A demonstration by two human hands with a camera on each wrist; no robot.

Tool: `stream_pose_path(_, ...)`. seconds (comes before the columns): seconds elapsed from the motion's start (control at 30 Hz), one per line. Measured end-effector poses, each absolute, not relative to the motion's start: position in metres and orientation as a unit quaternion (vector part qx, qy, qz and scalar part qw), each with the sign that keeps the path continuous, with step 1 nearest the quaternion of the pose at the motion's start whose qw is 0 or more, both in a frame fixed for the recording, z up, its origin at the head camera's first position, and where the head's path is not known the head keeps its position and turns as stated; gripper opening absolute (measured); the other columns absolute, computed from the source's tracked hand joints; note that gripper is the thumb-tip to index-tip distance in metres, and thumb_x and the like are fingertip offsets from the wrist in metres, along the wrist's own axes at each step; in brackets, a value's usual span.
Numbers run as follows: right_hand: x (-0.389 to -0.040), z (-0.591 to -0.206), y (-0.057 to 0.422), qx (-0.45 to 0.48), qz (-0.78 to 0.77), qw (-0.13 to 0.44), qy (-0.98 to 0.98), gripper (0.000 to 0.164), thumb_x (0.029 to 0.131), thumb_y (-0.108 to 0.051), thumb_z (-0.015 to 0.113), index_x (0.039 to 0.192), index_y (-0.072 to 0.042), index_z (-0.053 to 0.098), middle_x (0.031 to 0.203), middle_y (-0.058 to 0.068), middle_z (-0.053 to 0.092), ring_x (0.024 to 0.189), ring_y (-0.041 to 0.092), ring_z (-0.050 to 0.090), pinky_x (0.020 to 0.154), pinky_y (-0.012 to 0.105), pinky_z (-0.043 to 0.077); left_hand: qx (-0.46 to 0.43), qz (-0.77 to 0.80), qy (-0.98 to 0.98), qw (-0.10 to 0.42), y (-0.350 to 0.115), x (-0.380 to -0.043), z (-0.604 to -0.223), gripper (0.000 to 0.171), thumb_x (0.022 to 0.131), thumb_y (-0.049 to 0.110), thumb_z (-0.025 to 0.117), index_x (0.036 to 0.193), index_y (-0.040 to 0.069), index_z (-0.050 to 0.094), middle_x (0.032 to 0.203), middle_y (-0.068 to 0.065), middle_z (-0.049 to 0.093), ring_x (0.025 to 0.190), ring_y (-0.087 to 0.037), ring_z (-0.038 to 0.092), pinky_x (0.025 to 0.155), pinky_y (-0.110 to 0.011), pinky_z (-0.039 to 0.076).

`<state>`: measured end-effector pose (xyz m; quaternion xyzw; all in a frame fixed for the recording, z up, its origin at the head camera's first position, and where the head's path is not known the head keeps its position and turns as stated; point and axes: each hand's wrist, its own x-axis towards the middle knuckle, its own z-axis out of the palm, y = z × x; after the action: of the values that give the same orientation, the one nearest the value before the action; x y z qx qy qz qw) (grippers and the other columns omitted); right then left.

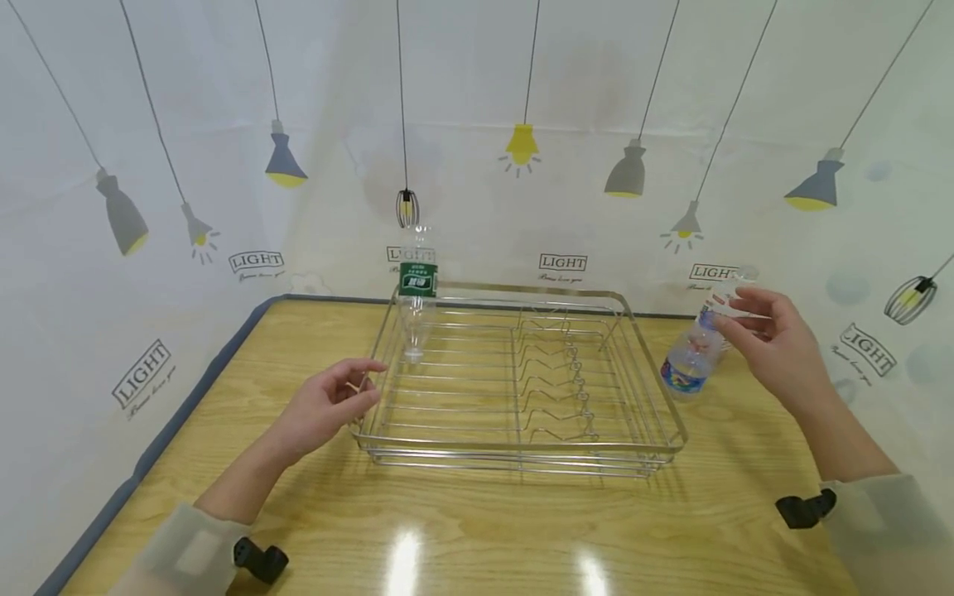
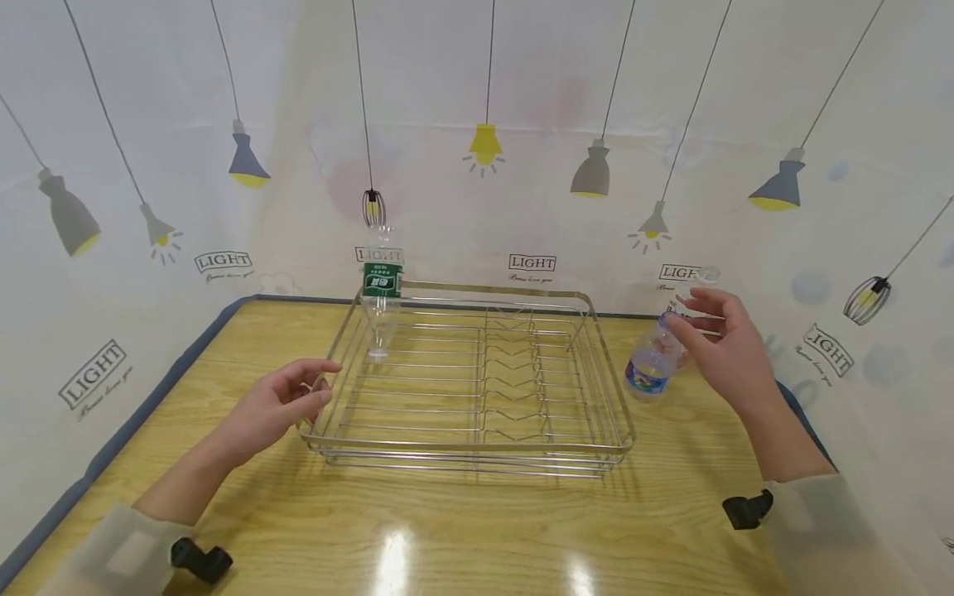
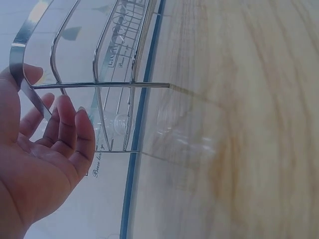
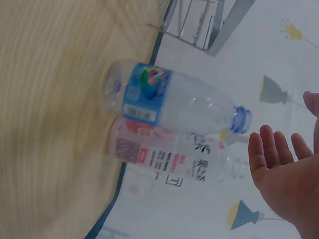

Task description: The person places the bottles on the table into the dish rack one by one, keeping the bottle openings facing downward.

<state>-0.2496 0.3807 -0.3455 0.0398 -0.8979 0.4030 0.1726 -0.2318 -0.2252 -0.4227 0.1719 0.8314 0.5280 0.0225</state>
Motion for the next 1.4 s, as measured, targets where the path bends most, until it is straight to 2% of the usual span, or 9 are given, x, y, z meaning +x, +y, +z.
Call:
stream_pose_path(0.2,-0.256,-0.364,0.399,0.025,0.408,0.143,-0.901,0.077,0.109,-0.041,0.068,0.167,-0.002,0.035,0.132,-0.024,0.048,0.109,-0.012,0.049,0.081,0.003,0.047,0.169,0.532,0.83,0.025,-0.226,-0.231,-0.424,0.044,0.11,0.025,0.069,0.15,0.009,0.061,0.113,-0.014,0.063,0.088,-0.019,0.064,0.075,-0.034,0.059)
stream_pose_path(0.33,-0.263,-0.379,0.41,0.019,0.41,0.103,-0.906,0.081,0.11,-0.042,0.066,0.169,-0.001,0.03,0.151,0.004,0.052,0.111,-0.011,0.047,0.081,0.005,0.046,0.168,0.534,0.828,0.024,-0.226,-0.23,-0.424,0.044,0.111,0.026,0.068,0.15,0.009,0.061,0.113,-0.014,0.063,0.088,-0.018,0.065,0.076,-0.034,0.059)
stream_pose_path(0.43,-0.269,-0.39,0.416,0.021,0.408,0.072,-0.91,0.084,0.112,-0.043,0.064,0.172,-0.002,0.023,0.165,0.027,0.04,0.124,0.007,0.053,0.081,0.005,0.046,0.167,0.535,0.828,0.023,-0.226,-0.23,-0.424,0.044,0.111,0.026,0.068,0.15,0.009,0.06,0.113,-0.014,0.063,0.088,-0.018,0.065,0.077,-0.034,0.059)
stream_pose_path(0.53,-0.274,-0.4,0.42,0.022,0.41,0.046,-0.911,0.088,0.112,-0.045,0.063,0.174,-0.002,0.016,0.17,0.034,0.032,0.141,0.039,0.051,0.08,0.006,0.046,0.165,0.537,0.827,0.023,-0.225,-0.23,-0.425,0.043,0.111,0.026,0.068,0.15,0.009,0.061,0.113,-0.013,0.063,0.088,-0.018,0.065,0.078,-0.034,0.059)
stream_pose_path(0.67,-0.277,-0.406,0.421,0.015,0.408,0.028,-0.912,0.093,0.111,-0.048,0.063,0.174,-0.003,0.013,0.171,0.035,0.029,0.15,0.055,0.04,0.082,0.008,0.046,0.168,0.539,0.825,0.02,-0.225,-0.23,-0.425,0.044,0.11,0.025,0.068,0.15,0.007,0.061,0.112,-0.011,0.063,0.087,-0.017,0.064,0.077,-0.035,0.059)
stream_pose_path(0.83,-0.278,-0.408,0.417,0.019,0.409,0.019,-0.912,0.092,0.11,-0.049,0.065,0.173,-0.002,0.016,0.172,0.035,0.027,0.151,0.056,0.039,0.092,0.025,0.053,0.169,0.54,0.825,0.019,-0.224,-0.231,-0.426,0.045,0.11,0.024,0.068,0.15,0.006,0.06,0.112,-0.011,0.063,0.087,-0.017,0.065,0.076,-0.035,0.059)
stream_pose_path(1.03,-0.282,-0.412,0.413,0.017,0.405,0.021,-0.914,0.095,0.11,-0.047,0.065,0.172,0.003,0.014,0.169,0.036,0.032,0.15,0.057,0.042,0.088,0.019,0.05,0.172,0.539,0.824,0.017,-0.225,-0.232,-0.427,0.045,0.11,0.024,0.068,0.151,0.006,0.06,0.113,-0.012,0.063,0.087,-0.017,0.064,0.076,-0.036,0.059)
stream_pose_path(1.23,-0.284,-0.415,0.41,0.016,0.4,0.006,-0.916,0.089,0.111,-0.048,0.063,0.169,0.004,0.02,0.165,0.035,0.036,0.148,0.056,0.044,0.097,0.038,0.055,0.178,0.547,0.818,0.018,-0.225,-0.232,-0.427,0.046,0.11,0.023,0.068,0.151,0.004,0.059,0.111,-0.01,0.063,0.083,-0.016,0.064,0.074,-0.036,0.06)
stream_pose_path(1.4,-0.284,-0.416,0.408,0.02,0.394,0.009,-0.919,0.088,0.11,-0.05,0.064,0.169,0.003,0.023,0.165,0.034,0.039,0.149,0.056,0.045,0.089,0.023,0.052,0.171,0.55,0.817,0.018,-0.225,-0.231,-0.426,0.047,0.11,0.023,0.069,0.151,0.003,0.058,0.11,-0.008,0.064,0.082,-0.014,0.064,0.073,-0.034,0.06)
